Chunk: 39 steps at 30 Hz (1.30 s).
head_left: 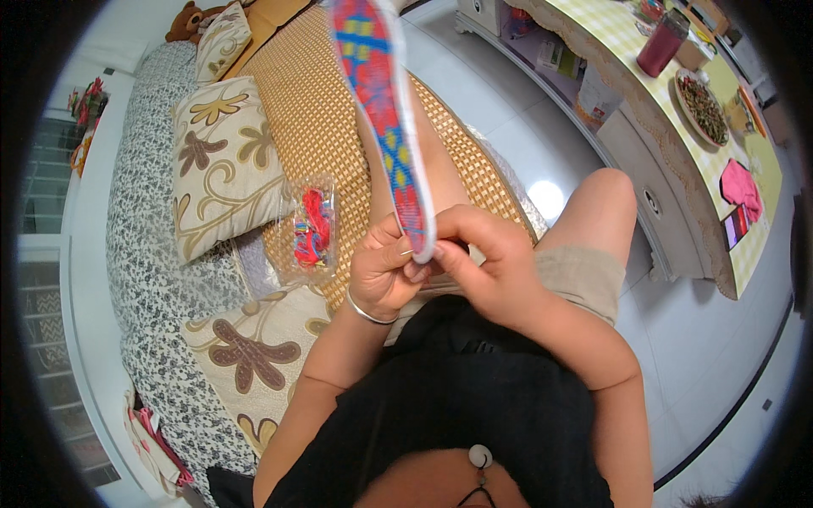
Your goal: The person threads a needle with red thread and then performs hand sewing on a colorful floral pattern on a shoe insole.
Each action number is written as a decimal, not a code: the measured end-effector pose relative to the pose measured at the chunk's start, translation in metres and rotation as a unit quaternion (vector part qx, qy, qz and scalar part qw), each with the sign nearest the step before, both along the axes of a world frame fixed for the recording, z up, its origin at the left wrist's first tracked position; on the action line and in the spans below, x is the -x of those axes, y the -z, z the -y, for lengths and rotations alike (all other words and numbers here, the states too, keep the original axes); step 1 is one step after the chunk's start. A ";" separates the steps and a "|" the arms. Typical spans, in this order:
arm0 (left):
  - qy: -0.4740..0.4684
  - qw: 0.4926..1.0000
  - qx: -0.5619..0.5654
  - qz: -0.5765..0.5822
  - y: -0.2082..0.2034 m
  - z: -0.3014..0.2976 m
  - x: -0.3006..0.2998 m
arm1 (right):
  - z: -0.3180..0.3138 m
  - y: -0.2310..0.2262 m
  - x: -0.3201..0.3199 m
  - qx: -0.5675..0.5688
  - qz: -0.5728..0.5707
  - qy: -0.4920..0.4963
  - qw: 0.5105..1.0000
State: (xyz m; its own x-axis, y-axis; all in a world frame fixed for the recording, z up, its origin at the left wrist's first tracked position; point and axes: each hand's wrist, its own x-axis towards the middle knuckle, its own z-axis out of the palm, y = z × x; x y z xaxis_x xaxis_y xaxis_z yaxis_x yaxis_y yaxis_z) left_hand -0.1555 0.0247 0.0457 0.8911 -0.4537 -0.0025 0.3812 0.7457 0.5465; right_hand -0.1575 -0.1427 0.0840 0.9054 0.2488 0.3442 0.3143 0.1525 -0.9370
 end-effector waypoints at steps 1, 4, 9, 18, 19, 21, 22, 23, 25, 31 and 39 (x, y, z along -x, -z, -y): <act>-0.012 0.999 -0.030 -0.004 -0.007 0.003 0.002 | 0.004 0.006 0.001 -0.083 -0.106 -0.064 0.989; -0.055 0.991 -0.119 -0.020 -0.018 0.009 0.008 | 0.012 0.020 -0.001 -0.135 -0.213 -0.083 0.964; -0.118 0.964 -0.239 0.000 -0.014 0.013 0.013 | 0.011 0.025 0.000 -0.147 -0.218 -0.093 0.960; -0.184 0.907 -0.373 0.073 -0.017 0.012 0.019 | 0.015 0.018 -0.002 0.198 0.285 0.218 0.912; -0.184 0.905 -0.374 0.082 -0.016 0.013 0.019 | 0.011 0.020 -0.004 0.208 0.300 0.204 0.909; -0.188 0.906 -0.369 0.084 -0.015 0.014 0.019 | 0.007 0.019 -0.002 0.211 0.311 0.175 0.910; -0.191 0.907 -0.367 0.085 -0.014 0.013 0.019 | 0.010 0.016 0.000 0.161 0.285 0.146 0.934; -0.209 0.889 -0.393 0.104 -0.013 0.012 0.016 | 0.017 0.012 0.002 0.110 0.256 0.116 0.953; -0.244 0.850 -0.445 0.142 -0.009 0.005 0.006 | 0.026 -0.011 0.023 -0.197 -0.037 0.028 0.979; -0.409 0.717 -0.546 0.141 0.014 -0.058 -0.030 | 0.242 -0.025 0.029 -0.351 -0.056 0.357 0.864; -0.426 0.766 -0.482 0.026 0.031 -0.088 -0.043 | 0.635 0.082 0.145 -0.326 0.067 0.655 0.678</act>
